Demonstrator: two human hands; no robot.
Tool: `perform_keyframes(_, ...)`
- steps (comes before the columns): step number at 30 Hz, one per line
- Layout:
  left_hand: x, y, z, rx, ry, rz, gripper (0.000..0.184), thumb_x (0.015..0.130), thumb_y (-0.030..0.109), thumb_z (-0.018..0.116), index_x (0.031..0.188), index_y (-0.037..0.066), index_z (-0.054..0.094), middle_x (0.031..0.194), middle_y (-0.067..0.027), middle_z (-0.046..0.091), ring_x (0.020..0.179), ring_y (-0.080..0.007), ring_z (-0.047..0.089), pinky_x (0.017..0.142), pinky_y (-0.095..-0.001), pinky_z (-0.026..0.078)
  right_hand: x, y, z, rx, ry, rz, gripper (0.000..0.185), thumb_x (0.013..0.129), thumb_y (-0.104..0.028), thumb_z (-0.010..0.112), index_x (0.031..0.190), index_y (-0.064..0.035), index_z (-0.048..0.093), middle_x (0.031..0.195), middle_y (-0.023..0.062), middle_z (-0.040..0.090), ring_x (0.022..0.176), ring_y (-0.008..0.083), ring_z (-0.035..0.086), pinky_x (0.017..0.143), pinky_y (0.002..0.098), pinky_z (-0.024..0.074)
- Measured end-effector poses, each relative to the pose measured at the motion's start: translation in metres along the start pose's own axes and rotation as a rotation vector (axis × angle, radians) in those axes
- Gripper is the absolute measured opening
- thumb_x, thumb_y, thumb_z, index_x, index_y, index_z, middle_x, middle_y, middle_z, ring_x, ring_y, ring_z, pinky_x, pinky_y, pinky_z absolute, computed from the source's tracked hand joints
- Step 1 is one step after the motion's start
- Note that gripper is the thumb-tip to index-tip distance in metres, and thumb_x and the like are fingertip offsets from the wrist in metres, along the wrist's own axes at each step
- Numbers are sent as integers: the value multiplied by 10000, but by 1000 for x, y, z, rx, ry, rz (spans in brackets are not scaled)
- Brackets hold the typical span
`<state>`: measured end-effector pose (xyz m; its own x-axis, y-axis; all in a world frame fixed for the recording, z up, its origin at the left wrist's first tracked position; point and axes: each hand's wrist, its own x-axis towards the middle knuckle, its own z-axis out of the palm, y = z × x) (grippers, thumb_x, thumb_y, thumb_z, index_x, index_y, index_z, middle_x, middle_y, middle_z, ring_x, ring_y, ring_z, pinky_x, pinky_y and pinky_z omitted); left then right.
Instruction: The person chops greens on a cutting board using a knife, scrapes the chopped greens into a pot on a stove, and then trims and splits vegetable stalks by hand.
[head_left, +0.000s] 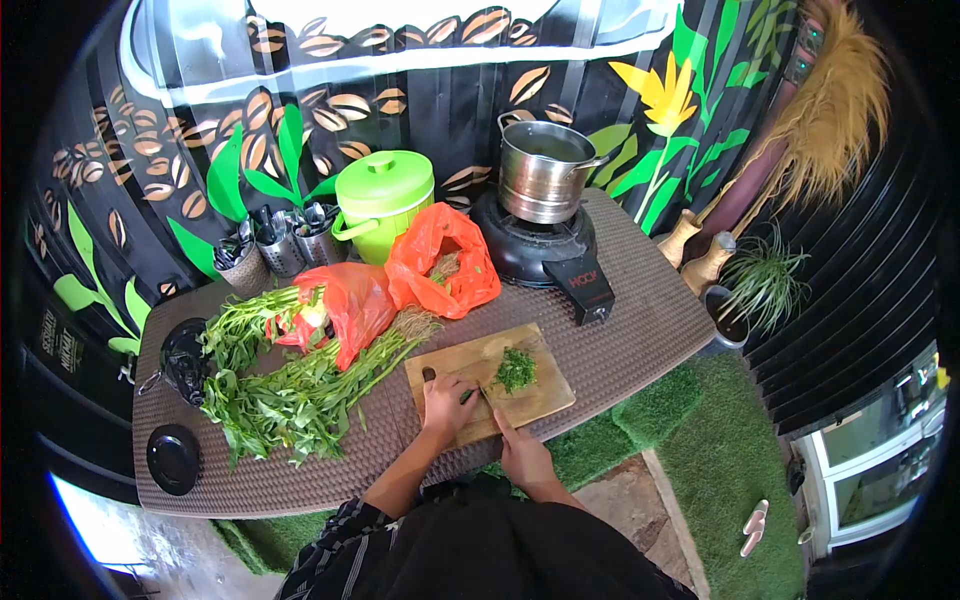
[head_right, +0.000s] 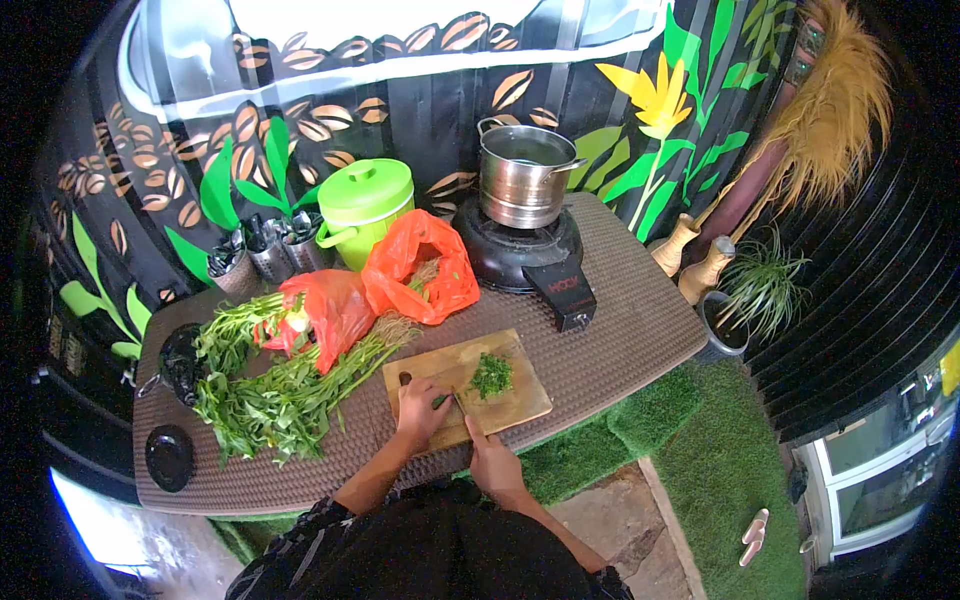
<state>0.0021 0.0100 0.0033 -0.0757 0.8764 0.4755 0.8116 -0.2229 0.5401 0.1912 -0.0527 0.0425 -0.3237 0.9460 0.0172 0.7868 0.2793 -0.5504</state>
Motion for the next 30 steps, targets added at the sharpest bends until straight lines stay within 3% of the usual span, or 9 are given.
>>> perform_keyframes(6, 1, -1, 1, -20, -14, 16, 91, 750, 186, 754, 829, 153, 726, 893, 11, 669, 925, -223, 612, 836, -394, 396, 5, 3, 8, -32, -21, 3, 653, 903, -117, 540, 1515, -247, 352, 942, 260, 619, 760, 449, 650, 683, 548, 529)
perform_keyframes(14, 1, 2, 0, 14, 6, 4, 108, 729, 209, 767, 821, 163, 731, 889, 8, 671, 925, -222, 621, 820, -396, 405, 17, 22, 13, 313, 151, -135, 577, 929, -65, 529, 1481, -193, 421, 930, 294, 629, 829, 484, 615, 738, 524, 496)
perform_keyframes(18, 0, 1, 0, 16, 23, 7, 105, 730, 209, 767, 820, 167, 732, 892, 7, 671, 926, -223, 624, 823, -397, 407, 9, 17, 6, 247, 144, -161, 586, 929, -80, 535, 1486, -209, 412, 923, 283, 633, 838, 475, 624, 739, 528, 505)
perform_keyframes(21, -1, 0, 1, 16, 13, -7, 105, 729, 204, 770, 819, 168, 731, 895, 9, 671, 930, -226, 626, 830, -401, 410, 1, 7, -1, 136, 36, -49, 601, 901, -69, 572, 1473, -195, 437, 981, 257, 654, 903, 432, 638, 775, 485, 516)
perform_keyframes(30, -2, -4, 3, 1, -11, -13, 112, 730, 197, 774, 828, 167, 727, 900, 11, 678, 952, -221, 627, 842, -410, 414, -1, -4, -2, 22, -1, -2, 599, 907, -101, 555, 1481, -205, 420, 892, 242, 634, 783, 434, 638, 690, 524, 514)
